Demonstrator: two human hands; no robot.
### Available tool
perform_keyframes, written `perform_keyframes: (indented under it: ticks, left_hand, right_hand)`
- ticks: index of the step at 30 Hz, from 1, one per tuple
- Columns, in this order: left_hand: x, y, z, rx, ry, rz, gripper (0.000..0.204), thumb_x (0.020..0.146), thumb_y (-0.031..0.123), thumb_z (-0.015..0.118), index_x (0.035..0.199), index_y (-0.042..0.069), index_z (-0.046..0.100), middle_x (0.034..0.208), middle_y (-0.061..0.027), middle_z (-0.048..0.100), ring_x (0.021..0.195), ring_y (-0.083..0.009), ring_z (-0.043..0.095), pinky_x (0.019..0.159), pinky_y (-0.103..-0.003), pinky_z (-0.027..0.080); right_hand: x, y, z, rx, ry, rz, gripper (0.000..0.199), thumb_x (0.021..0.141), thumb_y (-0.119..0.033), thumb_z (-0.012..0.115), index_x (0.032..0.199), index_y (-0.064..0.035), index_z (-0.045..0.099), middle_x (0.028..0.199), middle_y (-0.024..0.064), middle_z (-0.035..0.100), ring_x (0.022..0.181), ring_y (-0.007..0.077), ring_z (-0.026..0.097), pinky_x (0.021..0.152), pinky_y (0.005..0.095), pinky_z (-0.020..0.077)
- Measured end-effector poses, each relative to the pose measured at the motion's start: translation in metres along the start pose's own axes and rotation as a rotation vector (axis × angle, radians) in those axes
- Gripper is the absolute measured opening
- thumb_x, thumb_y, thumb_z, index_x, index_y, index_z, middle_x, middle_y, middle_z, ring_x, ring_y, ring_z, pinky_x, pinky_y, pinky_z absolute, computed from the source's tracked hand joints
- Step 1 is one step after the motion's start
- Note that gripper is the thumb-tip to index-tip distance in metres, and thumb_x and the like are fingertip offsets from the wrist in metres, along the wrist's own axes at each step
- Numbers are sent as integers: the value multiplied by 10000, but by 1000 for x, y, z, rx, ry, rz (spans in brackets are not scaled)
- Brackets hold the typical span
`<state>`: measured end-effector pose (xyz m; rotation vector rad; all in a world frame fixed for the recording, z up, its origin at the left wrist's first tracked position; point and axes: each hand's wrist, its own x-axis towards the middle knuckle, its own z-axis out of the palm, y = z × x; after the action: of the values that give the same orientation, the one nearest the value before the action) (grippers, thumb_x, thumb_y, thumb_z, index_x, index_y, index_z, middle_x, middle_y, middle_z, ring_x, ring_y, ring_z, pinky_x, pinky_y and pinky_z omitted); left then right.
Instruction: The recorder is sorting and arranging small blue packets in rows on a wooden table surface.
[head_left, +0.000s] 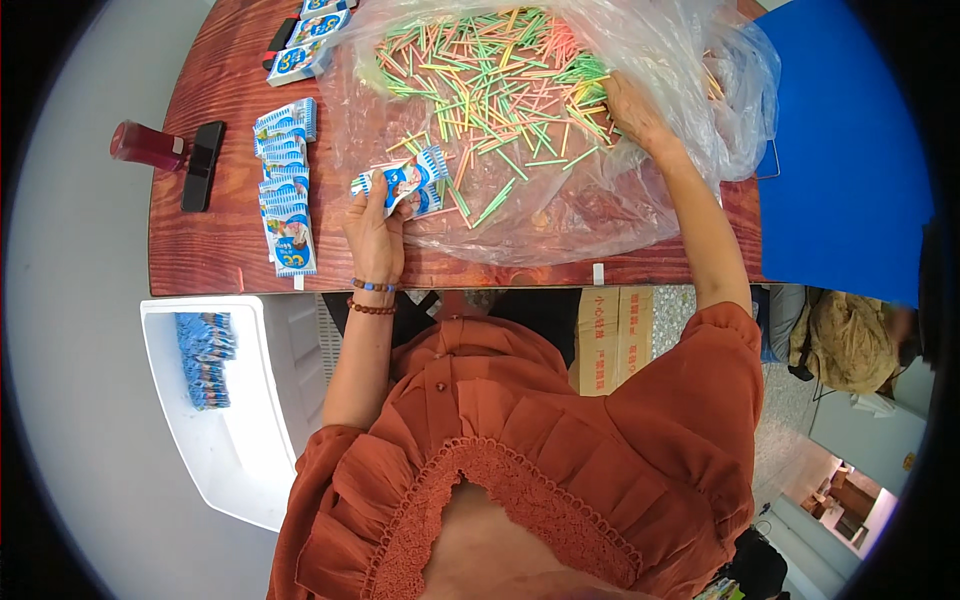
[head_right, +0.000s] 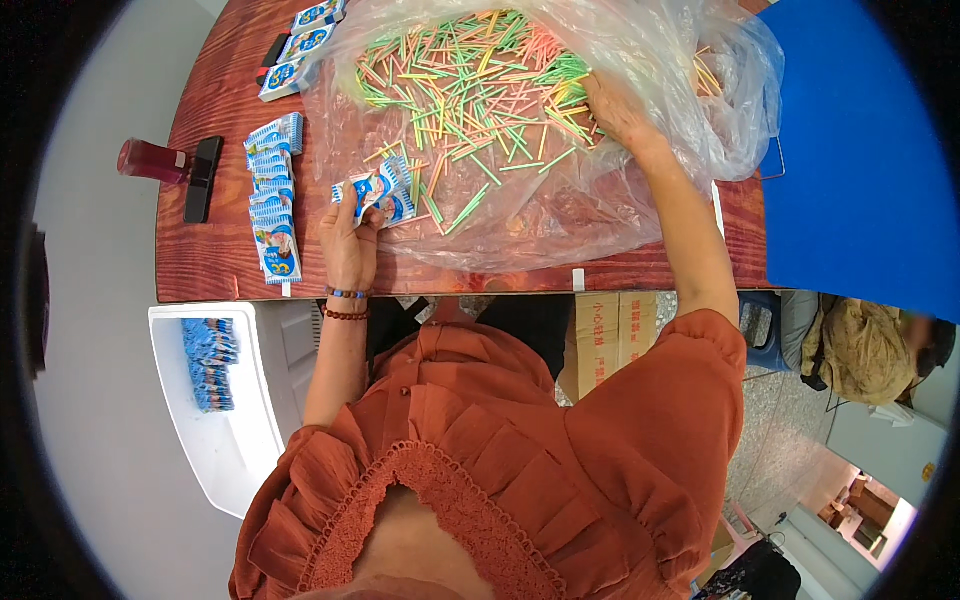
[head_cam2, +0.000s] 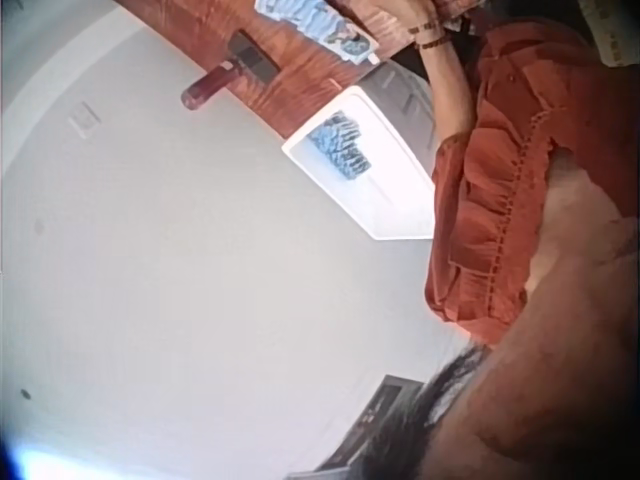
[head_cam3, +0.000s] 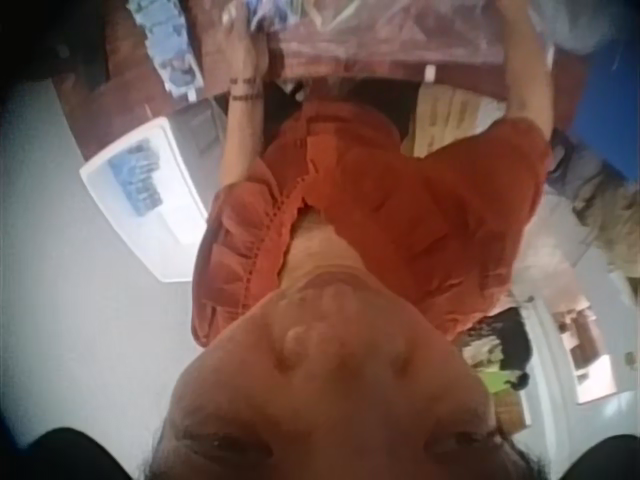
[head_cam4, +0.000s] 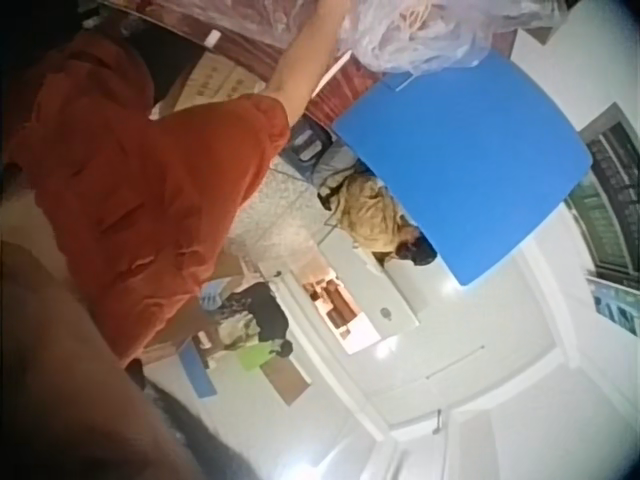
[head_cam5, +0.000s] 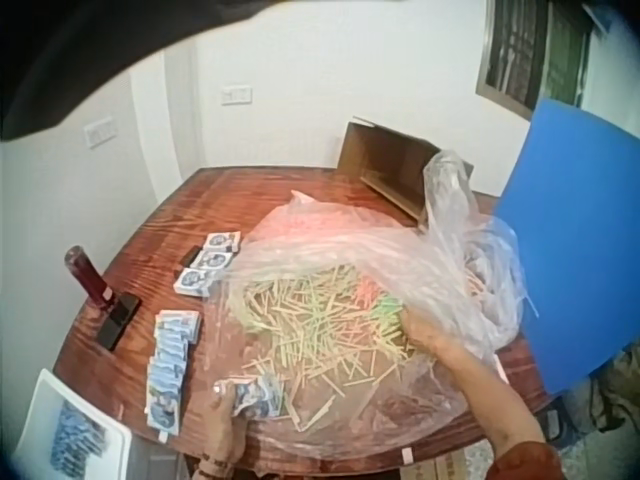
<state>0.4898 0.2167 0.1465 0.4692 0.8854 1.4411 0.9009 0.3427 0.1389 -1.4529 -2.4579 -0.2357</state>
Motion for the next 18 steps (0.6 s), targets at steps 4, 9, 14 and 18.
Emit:
perform_keyframes:
  ticks: [4,9,14,18]
  left_hand:
    - [3,-2,-2,-4,14,10,163,946,187,585,923,35,636,862,-42,657,695,-102,586,559,-229,469]
    - [1,0,-7,13,17,13,163,944,185,588,929,33,644,855,-35,655,687,-93,578,562,-230,475]
    - [3,-2,-5,-12,2,13,168,942,184,592,920,27,650,844,-32,655,682,-91,575,569,-230,485]
    - [0,-1,-2,-2,-4,21,177,942,185,593,916,19,650,846,-34,653,681,-94,572,575,-229,484]
  right_hand:
    - [0,4,3,-24,-37,27,139,864,-76,440,969,8,474,926,233,556,859,408,551,733,461,440]
    - [7,-6,-4,24,-166,139,142,869,-54,450,991,15,471,968,228,556,912,396,547,769,434,441]
    - [-12,29,24,498,-209,389,293,939,-72,406,1214,21,446,1166,239,566,1068,363,548,888,384,434]
    - [-6,22,32,512,67,86,381,997,-174,356,1328,13,381,1272,227,530,1135,325,535,948,371,407]
